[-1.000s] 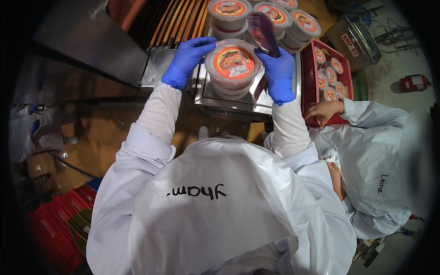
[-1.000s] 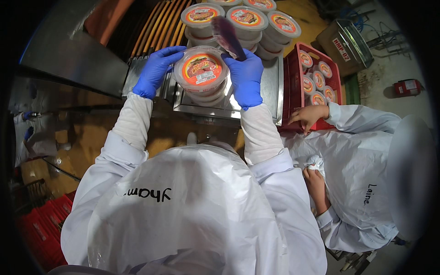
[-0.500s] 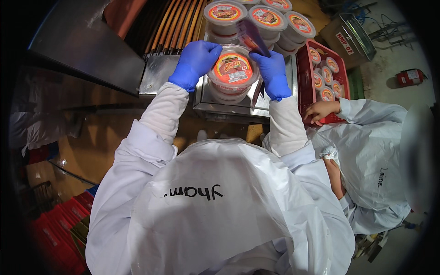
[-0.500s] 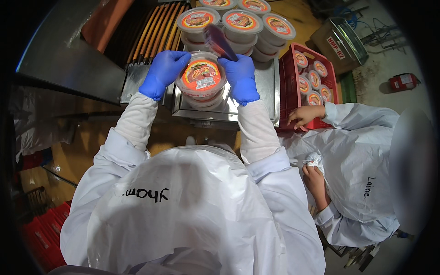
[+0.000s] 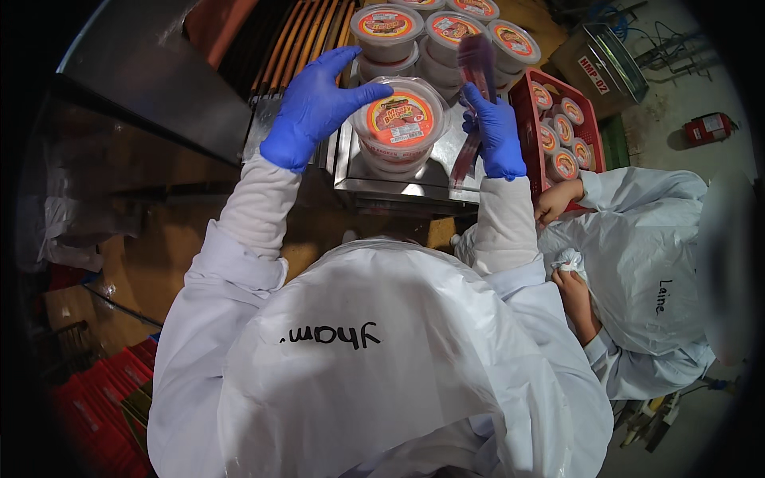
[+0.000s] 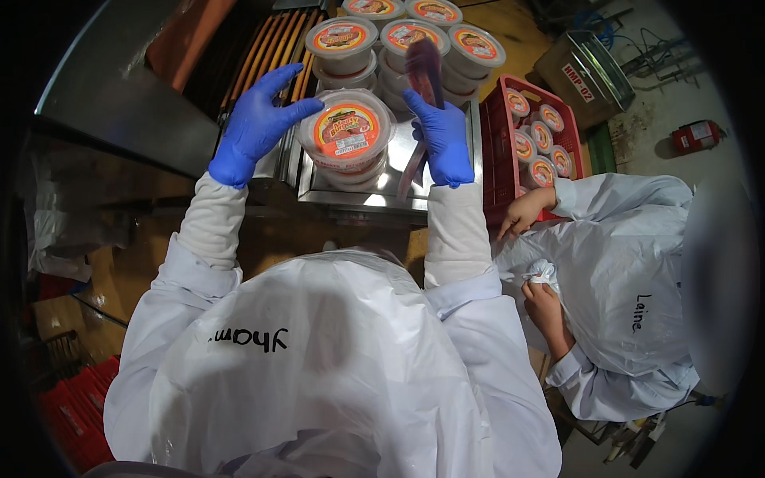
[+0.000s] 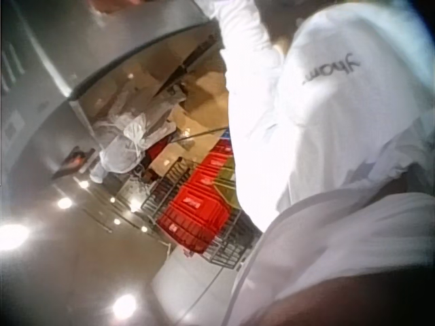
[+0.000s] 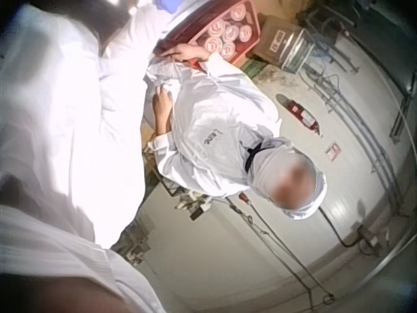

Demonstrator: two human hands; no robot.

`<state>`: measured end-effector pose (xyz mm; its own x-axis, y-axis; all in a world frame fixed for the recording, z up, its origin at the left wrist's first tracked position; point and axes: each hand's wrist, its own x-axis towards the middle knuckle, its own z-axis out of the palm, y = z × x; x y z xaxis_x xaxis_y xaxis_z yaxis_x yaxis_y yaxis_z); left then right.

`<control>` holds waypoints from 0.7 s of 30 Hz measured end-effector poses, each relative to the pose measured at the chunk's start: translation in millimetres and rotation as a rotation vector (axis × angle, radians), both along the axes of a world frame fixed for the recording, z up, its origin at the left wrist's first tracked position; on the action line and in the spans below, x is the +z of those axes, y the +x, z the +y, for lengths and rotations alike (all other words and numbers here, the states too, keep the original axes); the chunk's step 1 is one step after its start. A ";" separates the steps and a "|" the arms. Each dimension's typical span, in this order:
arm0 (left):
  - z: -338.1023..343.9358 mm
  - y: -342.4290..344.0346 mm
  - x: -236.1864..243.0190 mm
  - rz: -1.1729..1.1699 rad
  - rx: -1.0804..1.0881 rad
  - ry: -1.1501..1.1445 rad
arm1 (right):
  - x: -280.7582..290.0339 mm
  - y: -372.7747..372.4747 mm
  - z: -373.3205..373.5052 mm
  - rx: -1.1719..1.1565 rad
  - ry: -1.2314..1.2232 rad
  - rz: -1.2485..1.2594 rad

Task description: The person applies adhesive labels to the lids of round plastic containers on a metal tray. They peel each label from its backing, position it on a container lid, and smooth it down. A coworker nearby handles similar containers in a red basket.

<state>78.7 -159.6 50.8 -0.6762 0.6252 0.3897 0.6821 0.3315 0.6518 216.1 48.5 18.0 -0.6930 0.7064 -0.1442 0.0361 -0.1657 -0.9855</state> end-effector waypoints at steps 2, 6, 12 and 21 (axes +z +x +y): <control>-18.1 21.0 11.8 0.338 -0.096 0.000 | 2.6 14.3 10.2 -0.024 -0.035 0.040; -19.3 53.4 -8.6 0.492 -0.286 -0.210 | 1.3 30.3 11.1 -0.059 -0.165 0.136; 1.0 35.1 -33.5 0.544 -0.406 -0.209 | -23.7 39.3 5.8 0.028 -0.485 0.246; 9.4 28.1 -30.5 0.519 -0.504 -0.251 | -29.9 50.4 -4.4 0.045 -0.590 0.279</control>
<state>106.8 -150.3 20.2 -0.0545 0.9214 0.3849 0.9883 -0.0053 0.1525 266.5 44.1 -11.9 -0.7877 0.5329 -0.3091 -0.1885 -0.6862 -0.7026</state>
